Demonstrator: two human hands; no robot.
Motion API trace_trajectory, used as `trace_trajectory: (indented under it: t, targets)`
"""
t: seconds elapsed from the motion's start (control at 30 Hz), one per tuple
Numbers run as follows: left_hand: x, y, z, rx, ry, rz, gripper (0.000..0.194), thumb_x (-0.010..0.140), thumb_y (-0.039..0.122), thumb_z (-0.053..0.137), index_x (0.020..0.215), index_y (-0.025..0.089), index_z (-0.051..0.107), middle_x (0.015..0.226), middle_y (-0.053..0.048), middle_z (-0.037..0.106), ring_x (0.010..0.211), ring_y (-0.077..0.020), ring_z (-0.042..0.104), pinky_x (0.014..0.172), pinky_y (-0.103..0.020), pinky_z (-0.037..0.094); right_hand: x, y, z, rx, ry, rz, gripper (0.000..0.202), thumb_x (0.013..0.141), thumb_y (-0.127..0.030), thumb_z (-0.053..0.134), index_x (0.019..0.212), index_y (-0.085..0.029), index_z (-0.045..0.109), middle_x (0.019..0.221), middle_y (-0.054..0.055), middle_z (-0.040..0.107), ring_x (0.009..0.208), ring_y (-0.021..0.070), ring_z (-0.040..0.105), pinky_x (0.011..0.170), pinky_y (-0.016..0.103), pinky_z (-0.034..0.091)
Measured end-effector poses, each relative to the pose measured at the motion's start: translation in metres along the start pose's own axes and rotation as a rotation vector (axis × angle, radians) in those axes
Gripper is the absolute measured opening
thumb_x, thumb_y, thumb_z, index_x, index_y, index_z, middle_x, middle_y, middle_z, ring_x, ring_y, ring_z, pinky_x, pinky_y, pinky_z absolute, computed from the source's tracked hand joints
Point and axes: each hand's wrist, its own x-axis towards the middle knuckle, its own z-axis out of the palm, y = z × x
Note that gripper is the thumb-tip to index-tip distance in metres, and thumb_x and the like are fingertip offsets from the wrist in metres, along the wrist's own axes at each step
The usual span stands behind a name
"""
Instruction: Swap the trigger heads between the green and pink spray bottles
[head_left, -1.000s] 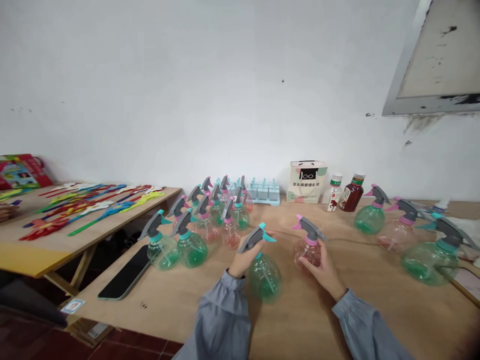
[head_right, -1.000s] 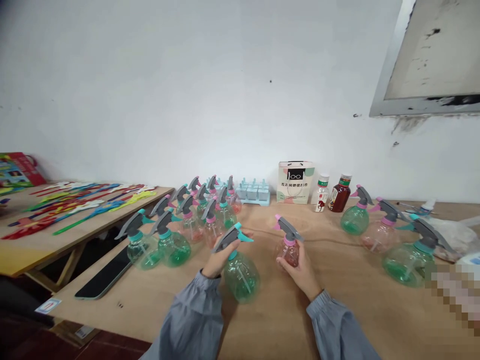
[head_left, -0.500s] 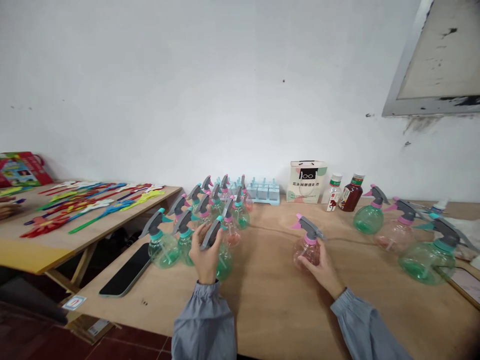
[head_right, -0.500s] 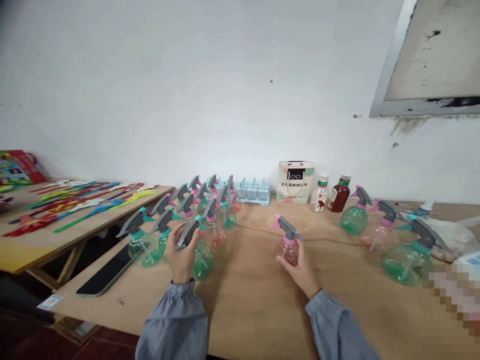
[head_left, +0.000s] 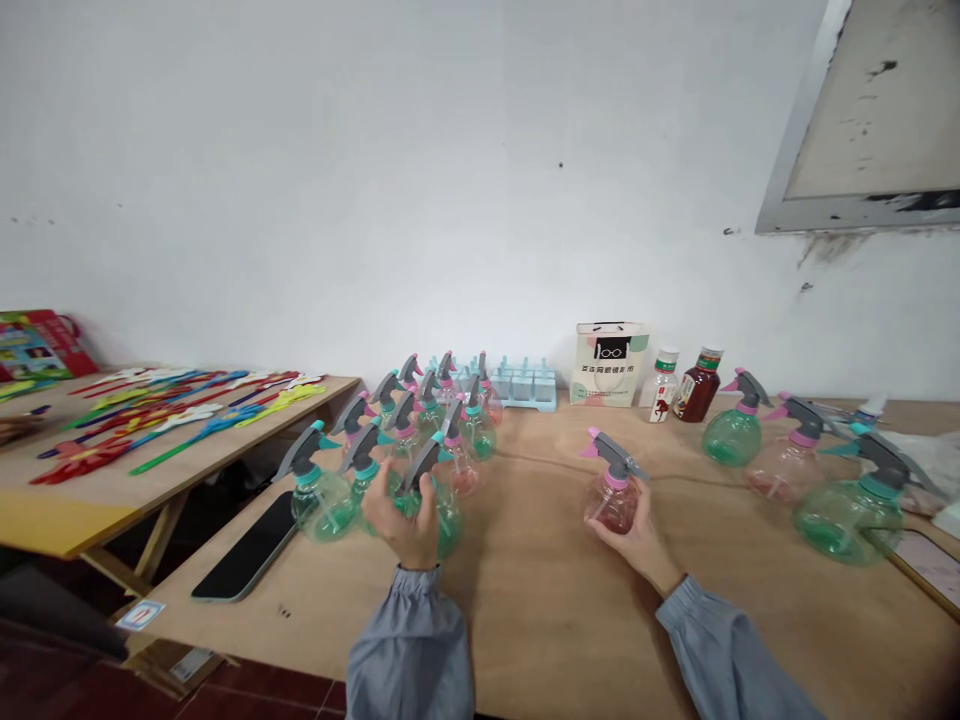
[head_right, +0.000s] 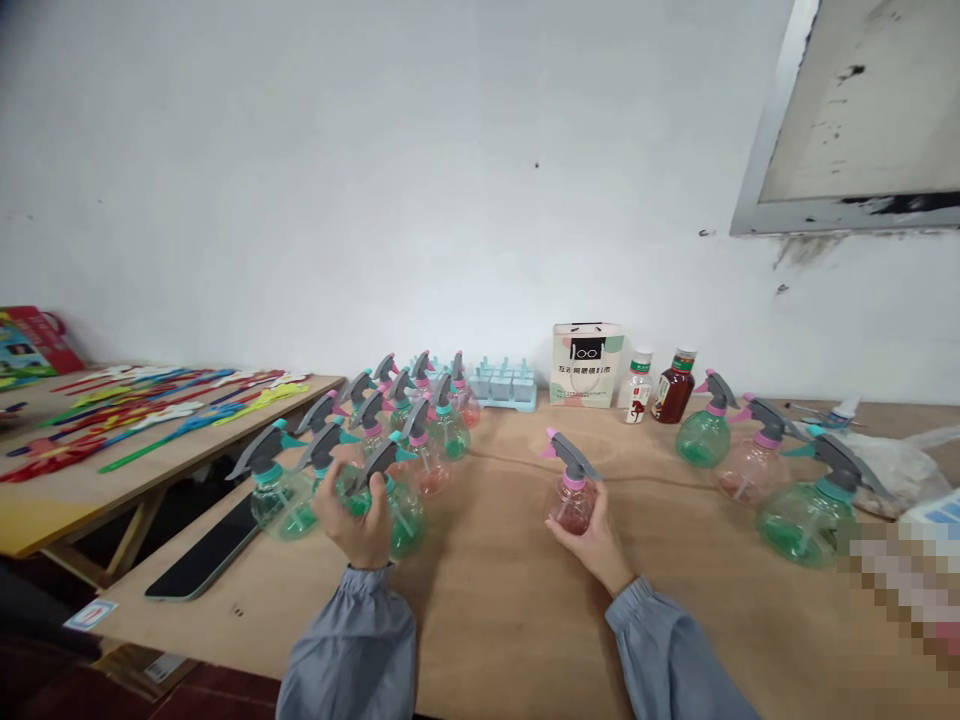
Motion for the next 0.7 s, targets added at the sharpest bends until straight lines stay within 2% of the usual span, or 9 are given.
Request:
trace_trajectory:
  t: [0.1, 0.2, 0.23, 0.33, 0.43, 0.5, 0.6, 0.63, 0.7]
  targets:
    - [-0.008, 0.011, -0.004, -0.199, -0.012, 0.150, 0.054, 0.084, 0.035, 0.064, 0.135, 0.035, 0.043, 0.127, -0.010, 0.064, 0.114, -0.0318, 0.062, 0.090, -0.052, 0.052, -0.003, -0.005, 0.002, 0.005, -0.003, -0.029, 0.088, 0.079, -0.056, 0.068, 0.144, -0.020, 0.021, 0.137, 0.020, 0.050, 0.128, 0.0324, 0.054, 0.108, 0.054, 0.045]
    - [-0.031, 0.040, 0.003, -0.226, 0.031, 0.323, 0.058, 0.081, 0.031, 0.068, 0.133, 0.036, 0.044, 0.132, -0.009, 0.058, 0.118, -0.0307, 0.059, 0.096, -0.052, 0.050, -0.008, -0.010, 0.005, 0.018, -0.041, -0.057, 0.079, 0.090, -0.051, 0.056, 0.148, -0.018, 0.014, 0.141, 0.021, 0.048, 0.133, 0.0299, 0.051, 0.112, 0.051, 0.042]
    - [-0.041, 0.053, 0.009, -0.210, -0.026, 0.321, 0.059, 0.080, 0.029, 0.068, 0.134, 0.033, 0.044, 0.135, -0.009, 0.055, 0.121, -0.0299, 0.057, 0.099, -0.051, 0.049, -0.009, -0.011, 0.006, 0.009, -0.063, -0.063, 0.077, 0.092, -0.049, 0.054, 0.150, -0.018, 0.014, 0.143, 0.020, 0.047, 0.134, 0.0294, 0.050, 0.113, 0.050, 0.041]
    - [-0.069, 0.092, 0.034, -0.213, -0.473, 0.158, 0.080, 0.078, 0.033, 0.071, 0.146, 0.021, 0.031, 0.144, -0.017, 0.046, 0.135, -0.0331, 0.046, 0.107, -0.053, 0.043, -0.013, -0.016, 0.009, -0.052, -0.135, -0.116, 0.072, 0.095, -0.044, 0.050, 0.153, -0.021, 0.015, 0.148, 0.018, 0.044, 0.139, 0.0287, 0.046, 0.115, 0.051, 0.038]
    - [-0.085, 0.114, 0.061, -0.223, -0.734, -0.080, 0.105, 0.067, 0.041, 0.081, 0.150, 0.017, 0.021, 0.151, -0.021, 0.038, 0.141, -0.0378, 0.037, 0.112, -0.058, 0.034, -0.016, -0.025, 0.010, -0.113, -0.218, -0.273, 0.071, 0.095, -0.039, 0.051, 0.156, -0.024, 0.016, 0.151, 0.016, 0.044, 0.140, 0.0283, 0.044, 0.114, 0.050, 0.039]
    - [-0.088, 0.117, 0.074, -0.267, -0.793, -0.235, 0.100, 0.067, 0.040, 0.082, 0.147, 0.018, 0.026, 0.149, -0.020, 0.042, 0.139, -0.0365, 0.041, 0.113, -0.057, 0.032, -0.016, -0.033, 0.008, -0.150, -0.281, -0.383, 0.071, 0.095, -0.038, 0.051, 0.156, -0.023, 0.020, 0.150, 0.015, 0.047, 0.139, 0.0279, 0.046, 0.114, 0.049, 0.041]
    - [-0.086, 0.111, 0.081, -0.407, -0.784, -0.375, 0.073, 0.072, 0.033, 0.076, 0.136, 0.019, 0.042, 0.139, -0.016, 0.052, 0.132, -0.0310, 0.048, 0.113, -0.050, 0.033, -0.009, -0.041, -0.003, -0.205, -0.308, -0.474, 0.060, 0.095, -0.037, 0.049, 0.152, -0.025, 0.036, 0.150, 0.011, 0.049, 0.140, 0.0279, 0.045, 0.114, 0.049, 0.041]
    - [-0.085, 0.108, 0.080, -0.454, -0.774, -0.397, 0.066, 0.073, 0.029, 0.074, 0.132, 0.020, 0.047, 0.136, -0.014, 0.055, 0.129, -0.0295, 0.050, 0.112, -0.048, 0.034, -0.005, -0.042, -0.011, -0.218, -0.266, -0.483, 0.055, 0.095, -0.037, 0.048, 0.149, -0.026, 0.041, 0.149, 0.010, 0.050, 0.140, 0.0281, 0.045, 0.115, 0.049, 0.040]
    - [-0.081, 0.103, 0.078, -0.516, -0.748, -0.437, 0.059, 0.071, 0.023, 0.073, 0.126, 0.021, 0.052, 0.129, -0.012, 0.060, 0.123, -0.0266, 0.054, 0.110, -0.043, 0.037, 0.007, -0.040, -0.036, -0.250, -0.075, -0.425, 0.051, 0.096, -0.039, 0.044, 0.146, -0.028, 0.045, 0.146, 0.009, 0.053, 0.138, 0.0295, 0.046, 0.115, 0.053, 0.036]
